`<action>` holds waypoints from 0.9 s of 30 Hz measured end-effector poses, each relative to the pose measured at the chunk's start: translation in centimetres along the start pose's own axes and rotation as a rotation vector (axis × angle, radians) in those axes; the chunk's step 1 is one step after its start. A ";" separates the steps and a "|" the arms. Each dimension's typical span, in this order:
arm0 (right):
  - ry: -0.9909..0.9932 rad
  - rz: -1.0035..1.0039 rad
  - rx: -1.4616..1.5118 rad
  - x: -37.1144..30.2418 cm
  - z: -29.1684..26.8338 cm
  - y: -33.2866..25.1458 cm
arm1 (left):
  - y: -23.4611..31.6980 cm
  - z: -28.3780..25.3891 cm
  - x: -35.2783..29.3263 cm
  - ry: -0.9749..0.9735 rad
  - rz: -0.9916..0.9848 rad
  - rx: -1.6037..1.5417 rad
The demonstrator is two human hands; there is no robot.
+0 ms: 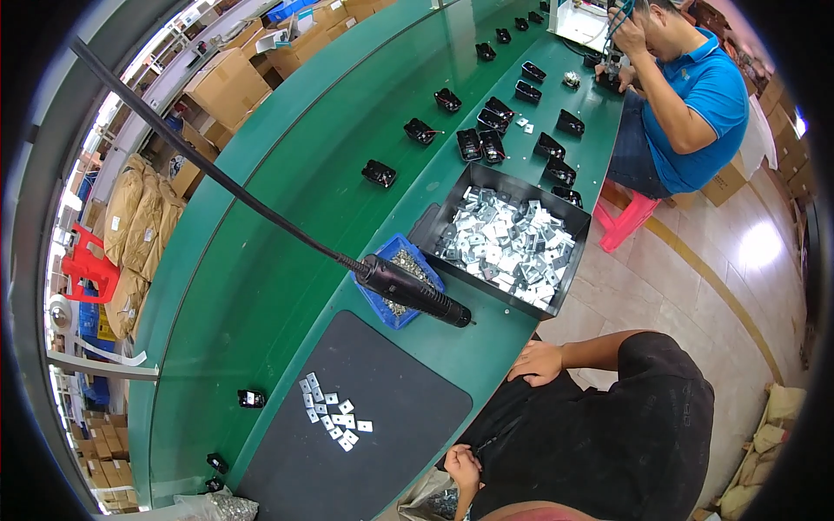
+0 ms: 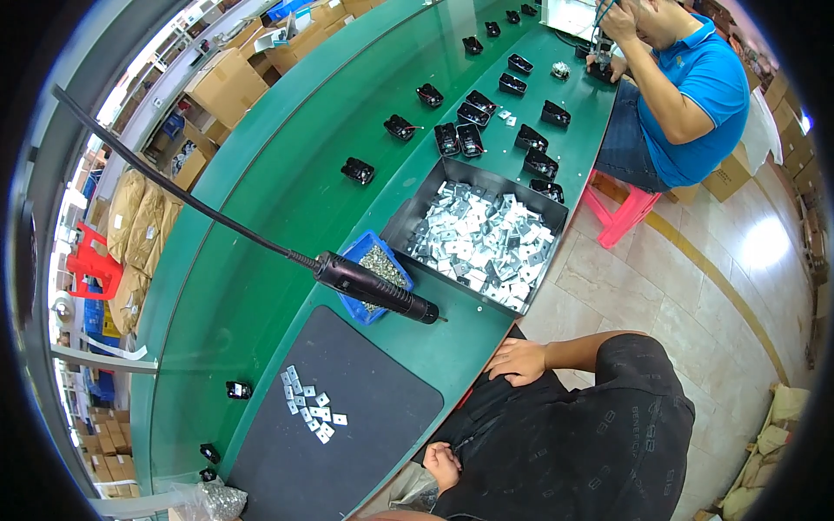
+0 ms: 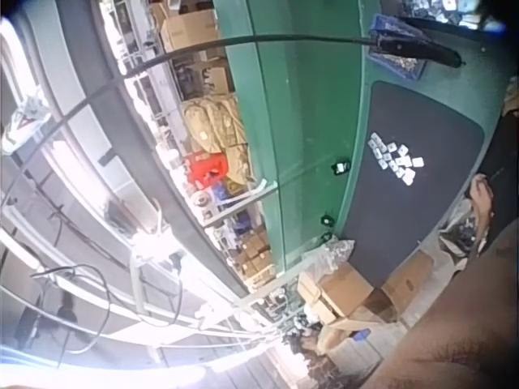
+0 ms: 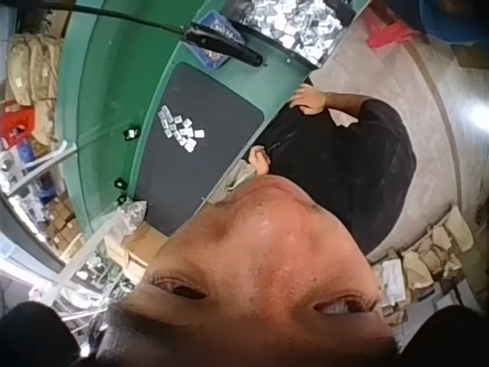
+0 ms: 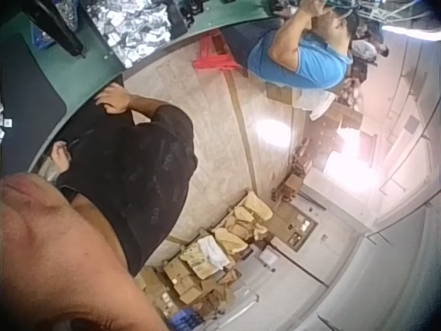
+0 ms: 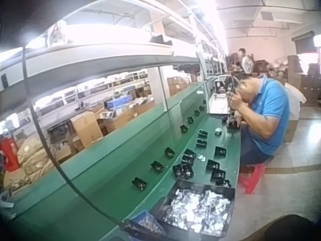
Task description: The person assembles small electronic components by securing metal plates to an electronic housing with screws using an electric screwdriver.
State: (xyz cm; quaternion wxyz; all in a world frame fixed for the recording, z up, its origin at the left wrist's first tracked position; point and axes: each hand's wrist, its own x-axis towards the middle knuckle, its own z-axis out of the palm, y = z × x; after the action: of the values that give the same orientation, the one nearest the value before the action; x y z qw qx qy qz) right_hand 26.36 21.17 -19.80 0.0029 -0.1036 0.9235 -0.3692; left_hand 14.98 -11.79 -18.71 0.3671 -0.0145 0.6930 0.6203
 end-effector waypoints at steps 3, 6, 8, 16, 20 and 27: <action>0.015 -0.002 0.003 -0.1 0.3 0.1 | -0.3 -0.2 0.0 0.000 -0.005 0.000; 0.004 -0.003 0.009 0.0 0.3 0.1 | 0.1 0.0 0.0 0.005 -0.014 0.002; 0.001 -0.007 -0.001 0.0 0.1 0.1 | -0.4 -0.2 0.0 0.003 0.000 -0.002; 0.003 -0.004 -0.008 -0.1 0.3 0.2 | -0.4 -0.2 0.1 -0.008 -0.009 -0.009; 0.004 0.000 -0.004 -0.1 0.3 0.1 | -0.5 -0.3 0.1 -0.009 -0.004 0.004; -0.005 0.009 -0.020 -0.2 0.3 0.1 | -0.6 -0.3 0.1 -0.011 0.005 0.015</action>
State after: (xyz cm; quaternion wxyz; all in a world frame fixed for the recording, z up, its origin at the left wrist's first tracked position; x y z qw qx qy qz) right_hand 26.56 21.07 -20.06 0.0059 -0.1007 0.9276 -0.3597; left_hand 15.00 -12.16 -19.30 0.3695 -0.0067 0.6955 0.6162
